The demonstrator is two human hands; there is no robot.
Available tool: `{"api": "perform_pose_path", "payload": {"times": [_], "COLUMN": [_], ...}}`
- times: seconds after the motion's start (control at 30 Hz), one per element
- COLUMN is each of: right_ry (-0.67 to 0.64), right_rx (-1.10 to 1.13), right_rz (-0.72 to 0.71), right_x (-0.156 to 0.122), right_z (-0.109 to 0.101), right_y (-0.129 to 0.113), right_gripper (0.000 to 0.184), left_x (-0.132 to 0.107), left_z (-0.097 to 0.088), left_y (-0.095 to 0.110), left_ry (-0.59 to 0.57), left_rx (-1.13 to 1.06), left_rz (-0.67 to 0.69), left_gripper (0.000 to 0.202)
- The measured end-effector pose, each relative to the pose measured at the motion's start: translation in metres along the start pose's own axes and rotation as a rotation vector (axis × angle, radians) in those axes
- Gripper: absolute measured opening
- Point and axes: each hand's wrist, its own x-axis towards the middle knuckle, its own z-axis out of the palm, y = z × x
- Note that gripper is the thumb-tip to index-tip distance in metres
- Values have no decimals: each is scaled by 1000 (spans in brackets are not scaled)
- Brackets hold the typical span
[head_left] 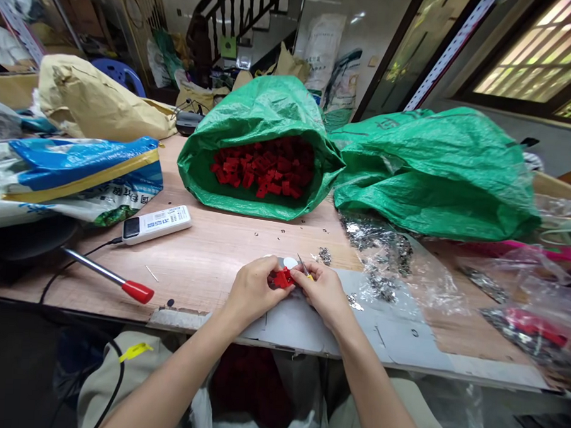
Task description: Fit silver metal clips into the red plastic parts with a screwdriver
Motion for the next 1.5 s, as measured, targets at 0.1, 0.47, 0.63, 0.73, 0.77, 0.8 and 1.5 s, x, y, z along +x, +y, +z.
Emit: {"api": "perform_pose_path", "payload": {"times": [0.1,0.47,0.63,0.73,0.77,0.8,1.5], "right_ry": [10,-28,-460,-633,-648,-653,-560], "right_rx": [-20,-293,-235,-228,-233,-235,-43], "right_rz": [-24,-122,-78,-34,-30,-25,96], "right_x": [1,-2,-11,-14,-15,-15,-6], "right_z": [1,-4,-37,-51,-54,-55,-52], "right_y": [3,-4,-12,-14,-15,-14,-1], "right_gripper": [21,24,31,33,34,35,32], "left_x": [0,0,-1,-1,-1,-1,-1], "left_z": [0,2,-1,-3,-4,-4,-8], "left_y": [0,-2,-1,-1,0,0,-1], "left_ry": [-1,8,-28,-61,-70,-77,-187], "left_rx": [9,37,10,-20,-26,-31,113], "left_rz": [6,17,-14,-9,-9,-13,88], "left_gripper": [23,22,18,15,14,14,21]}}
